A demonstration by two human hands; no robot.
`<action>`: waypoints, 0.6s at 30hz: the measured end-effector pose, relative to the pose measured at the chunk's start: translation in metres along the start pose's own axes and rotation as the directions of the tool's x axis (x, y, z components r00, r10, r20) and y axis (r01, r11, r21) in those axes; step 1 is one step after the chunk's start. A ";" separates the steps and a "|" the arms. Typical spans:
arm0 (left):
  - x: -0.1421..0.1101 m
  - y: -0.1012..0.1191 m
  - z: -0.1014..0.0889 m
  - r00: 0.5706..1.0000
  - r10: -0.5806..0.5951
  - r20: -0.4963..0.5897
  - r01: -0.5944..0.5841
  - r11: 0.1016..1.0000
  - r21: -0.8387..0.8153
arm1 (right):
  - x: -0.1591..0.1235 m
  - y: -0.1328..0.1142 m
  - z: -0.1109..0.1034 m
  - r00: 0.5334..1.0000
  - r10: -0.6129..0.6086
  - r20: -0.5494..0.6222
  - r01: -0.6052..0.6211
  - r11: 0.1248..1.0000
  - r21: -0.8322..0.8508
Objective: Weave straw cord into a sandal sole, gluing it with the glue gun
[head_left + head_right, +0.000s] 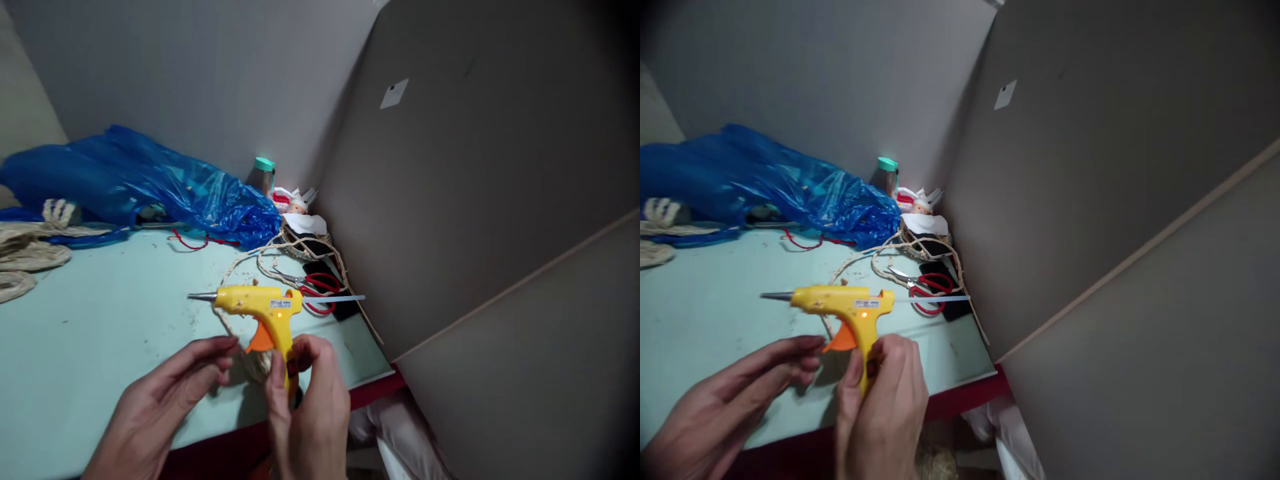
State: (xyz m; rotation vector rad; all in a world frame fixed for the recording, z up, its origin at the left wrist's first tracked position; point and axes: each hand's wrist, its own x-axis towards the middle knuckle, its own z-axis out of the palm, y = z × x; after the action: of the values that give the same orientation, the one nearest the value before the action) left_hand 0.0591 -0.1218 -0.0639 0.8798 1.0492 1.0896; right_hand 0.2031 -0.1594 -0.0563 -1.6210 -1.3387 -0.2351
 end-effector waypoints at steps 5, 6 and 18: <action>-0.006 0.017 0.020 0.974 -0.209 0.083 0.225 0.911 -0.346 | -0.022 -0.034 0.026 0.992 -0.077 -0.100 0.090 0.988 0.127; -0.006 0.020 0.022 0.969 -0.235 0.079 0.247 0.891 -0.380 | -0.025 -0.037 0.029 0.992 -0.083 -0.090 0.096 0.982 0.160; -0.012 0.019 -0.002 0.970 -0.199 0.139 0.239 0.887 -0.396 | 0.015 -0.014 -0.012 0.916 0.257 0.308 -0.398 0.484 0.780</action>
State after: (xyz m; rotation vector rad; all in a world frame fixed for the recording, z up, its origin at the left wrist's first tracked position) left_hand 0.0513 -0.1287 -0.0445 0.4555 0.7769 1.0152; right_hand 0.2023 -0.1603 -0.0319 -1.0064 -0.9487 0.7093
